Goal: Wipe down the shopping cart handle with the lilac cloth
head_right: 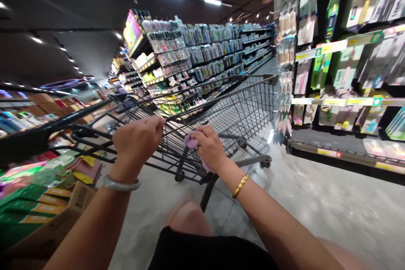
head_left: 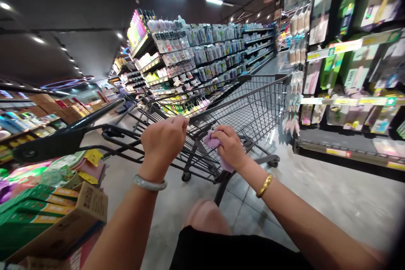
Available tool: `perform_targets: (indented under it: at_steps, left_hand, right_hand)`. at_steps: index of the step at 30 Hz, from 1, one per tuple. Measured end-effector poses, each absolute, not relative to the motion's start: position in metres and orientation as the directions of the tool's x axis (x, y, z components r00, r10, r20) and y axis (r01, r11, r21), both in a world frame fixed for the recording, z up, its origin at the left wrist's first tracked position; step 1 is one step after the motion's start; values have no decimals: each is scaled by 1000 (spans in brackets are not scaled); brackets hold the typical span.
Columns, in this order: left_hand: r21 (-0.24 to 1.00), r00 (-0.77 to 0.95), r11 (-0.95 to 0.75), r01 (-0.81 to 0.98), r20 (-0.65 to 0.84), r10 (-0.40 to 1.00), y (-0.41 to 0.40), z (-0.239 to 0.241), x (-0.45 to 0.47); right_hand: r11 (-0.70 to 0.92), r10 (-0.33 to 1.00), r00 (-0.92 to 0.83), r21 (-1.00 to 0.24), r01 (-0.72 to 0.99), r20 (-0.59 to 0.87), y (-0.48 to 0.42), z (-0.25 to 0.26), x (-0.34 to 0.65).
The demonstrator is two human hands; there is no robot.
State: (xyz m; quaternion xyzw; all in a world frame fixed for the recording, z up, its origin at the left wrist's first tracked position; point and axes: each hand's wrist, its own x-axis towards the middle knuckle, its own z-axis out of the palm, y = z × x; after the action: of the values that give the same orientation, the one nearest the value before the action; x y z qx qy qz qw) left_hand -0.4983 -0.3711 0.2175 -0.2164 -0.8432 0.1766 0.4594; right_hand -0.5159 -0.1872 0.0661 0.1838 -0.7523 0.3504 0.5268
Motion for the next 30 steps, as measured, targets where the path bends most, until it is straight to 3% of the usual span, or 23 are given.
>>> perform_targets:
  at_steps: [10, 12, 15, 18, 20, 22, 27, 30]
  left_hand:
    - [-506, -433, 836, 211, 718, 545, -386, 218, -497]
    - [-510, -414, 831, 222, 723, 554, -388, 218, -496]
    - [-520, -385, 818, 246, 722, 575, -388, 218, -493]
    - [-525, -360, 805, 276, 720, 593, -388, 218, -492]
    - [-520, -351, 802, 293, 722, 596, -389, 217, -492]
    - [-511, -349, 802, 310, 724, 596, -390, 217, -492]
    - [-498, -333, 797, 343, 728, 599, -393, 215, -491]
    - [-493, -317, 791, 362, 732, 602, -395, 216, -490]
  right_hand:
    - [703, 541, -64, -493, -513, 838, -120, 125, -500]
    - [721, 534, -66, -495, -484, 843, -129, 130, -496]
    - [746, 390, -181, -425, -513, 903, -166, 126, -491]
    - [750, 68, -205, -186, -635, 976, -201, 121, -483]
    - [744, -44, -151, -69, -664, 988, -204, 123, -478]
    - [770, 24, -91, -76, -634, 996, -188, 131, -474]
    - [802, 339, -22, -301, -517, 941, -142, 152, -468]
    - [817, 294, -25, -265, -512, 956, -153, 151, -463]
